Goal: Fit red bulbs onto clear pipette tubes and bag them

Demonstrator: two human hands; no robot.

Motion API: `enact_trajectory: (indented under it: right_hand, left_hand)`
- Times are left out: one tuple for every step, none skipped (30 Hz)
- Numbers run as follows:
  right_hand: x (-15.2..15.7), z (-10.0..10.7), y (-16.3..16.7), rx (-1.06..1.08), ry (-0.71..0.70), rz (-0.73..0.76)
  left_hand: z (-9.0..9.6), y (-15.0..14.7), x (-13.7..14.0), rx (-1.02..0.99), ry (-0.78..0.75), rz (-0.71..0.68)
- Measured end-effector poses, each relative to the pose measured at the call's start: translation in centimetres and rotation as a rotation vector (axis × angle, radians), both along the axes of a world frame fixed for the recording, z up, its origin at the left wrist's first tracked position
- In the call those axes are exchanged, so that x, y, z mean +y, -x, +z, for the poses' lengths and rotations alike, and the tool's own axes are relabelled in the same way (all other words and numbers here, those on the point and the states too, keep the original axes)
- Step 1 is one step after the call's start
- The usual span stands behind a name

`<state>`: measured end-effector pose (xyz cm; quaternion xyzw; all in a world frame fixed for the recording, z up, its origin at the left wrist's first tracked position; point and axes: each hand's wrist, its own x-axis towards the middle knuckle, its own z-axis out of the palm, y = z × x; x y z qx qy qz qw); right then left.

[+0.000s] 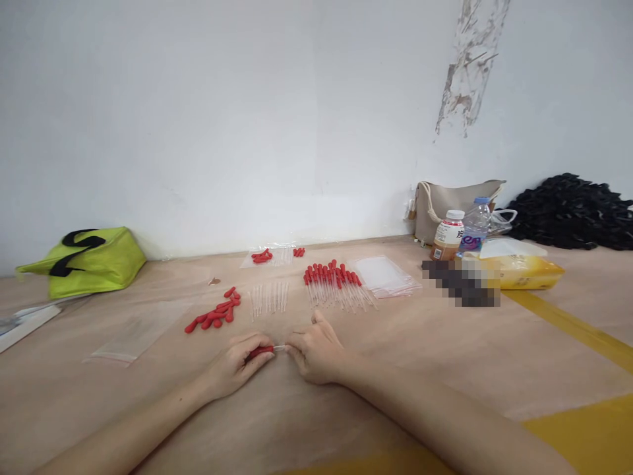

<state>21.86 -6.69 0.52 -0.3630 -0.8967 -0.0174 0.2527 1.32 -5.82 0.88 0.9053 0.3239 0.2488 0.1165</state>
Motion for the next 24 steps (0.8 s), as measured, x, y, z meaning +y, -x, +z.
enact_trajectory:
  right_hand:
    - [0.0, 0.0, 0.1, 0.002, 0.012, 0.004]
    - [0.0, 0.0, 0.1, 0.003, 0.021, 0.009]
    - [0.1, -0.1, 0.2, 0.004, 0.029, 0.014]
    - [0.1, -0.1, 0.3, 0.005, 0.036, 0.018]
    - [0.1, -0.1, 0.3, 0.006, 0.042, 0.022]
    - [0.2, -0.1, 0.3, 0.005, 0.046, 0.028]
    - [0.3, 0.0, 0.3, 0.001, 0.047, 0.034]
    - [0.3, 0.1, 0.3, -0.005, 0.042, 0.035]
    - [0.3, 0.3, 0.3, -0.015, 0.032, 0.03]
    - [0.3, 0.5, 0.3, -0.028, 0.015, 0.022]
    - [0.3, 0.7, 0.2, -0.044, -0.007, 0.012]
    - [0.2, 0.9, 0.2, -0.064, -0.032, 0.001]
    - [0.1, 1.2, 0.0, -0.089, -0.056, -0.01]
    - [0.1, 1.4, -0.1, -0.121, -0.073, -0.015]
    - [0.1, 1.6, -0.3, -0.151, -0.077, -0.017]
    - [0.1, 1.8, -0.6, -0.169, -0.069, -0.026]
    - [0.3, 1.9, -1.0, -0.166, -0.049, -0.048]
    - [0.7, 2.1, -1.5, -0.139, -0.021, -0.084]
    - [1.3, 2.2, -2.1, -0.09, 0.011, -0.137]
    - [2.1, 2.4, -2.7, -0.024, 0.045, -0.206]
    - [3.1, 2.6, -3.4, 0.049, 0.075, -0.285]
    - [4.1, 2.8, -4.0, 0.114, 0.101, -0.367]
    - [5.3, 3.0, -4.6, 0.175, 0.118, -0.45]
    - [6.4, 3.1, -5.0, 0.228, 0.124, -0.531]
  left_hand:
    - [0.0, 0.0, 0.0, 0.0, -0.006, -0.011]
    - [0.0, 0.0, -0.1, 0.001, -0.011, -0.022]
    - [0.0, 0.0, -0.1, 0.003, -0.014, -0.031]
    - [0.0, 0.0, -0.1, 0.005, -0.014, -0.039]
    - [0.0, 0.0, -0.1, 0.007, -0.014, -0.045]
    - [0.0, 0.0, -0.1, 0.007, -0.013, -0.048]
    - [0.0, -0.1, -0.1, 0.006, -0.013, -0.048]
    - [0.0, -0.1, 0.0, 0.004, -0.012, -0.045]
    - [0.0, -0.1, 0.1, -0.002, -0.012, -0.039]
    - [0.0, -0.1, 0.2, -0.011, -0.013, -0.031]
    - [0.0, 0.0, 0.3, -0.025, -0.017, -0.027]
    - [0.0, 0.0, 0.4, -0.04, -0.02, -0.026]
    - [0.1, 0.2, 0.5, -0.058, -0.023, -0.025]
    - [0.1, 0.3, 0.6, -0.073, -0.027, -0.017]
    - [0.2, 0.6, 0.7, -0.087, -0.034, 0.002]
    - [0.2, 0.8, 0.8, -0.1, -0.046, 0.036]
    - [0.1, 1.1, 0.9, -0.116, -0.062, 0.081]
    - [0.1, 1.3, 1.0, -0.13, -0.078, 0.127]
    - [0.0, 1.6, 1.1, -0.142, -0.09, 0.163]
    - [-0.1, 1.7, 1.2, -0.145, -0.095, 0.184]
    - [-0.2, 1.8, 1.3, -0.136, -0.093, 0.189]
    - [-0.3, 1.8, 1.4, -0.113, -0.089, 0.181]
    - [-0.3, 1.8, 1.5, -0.082, -0.087, 0.165]
    - [-0.4, 1.7, 1.5, -0.054, -0.089, 0.149]
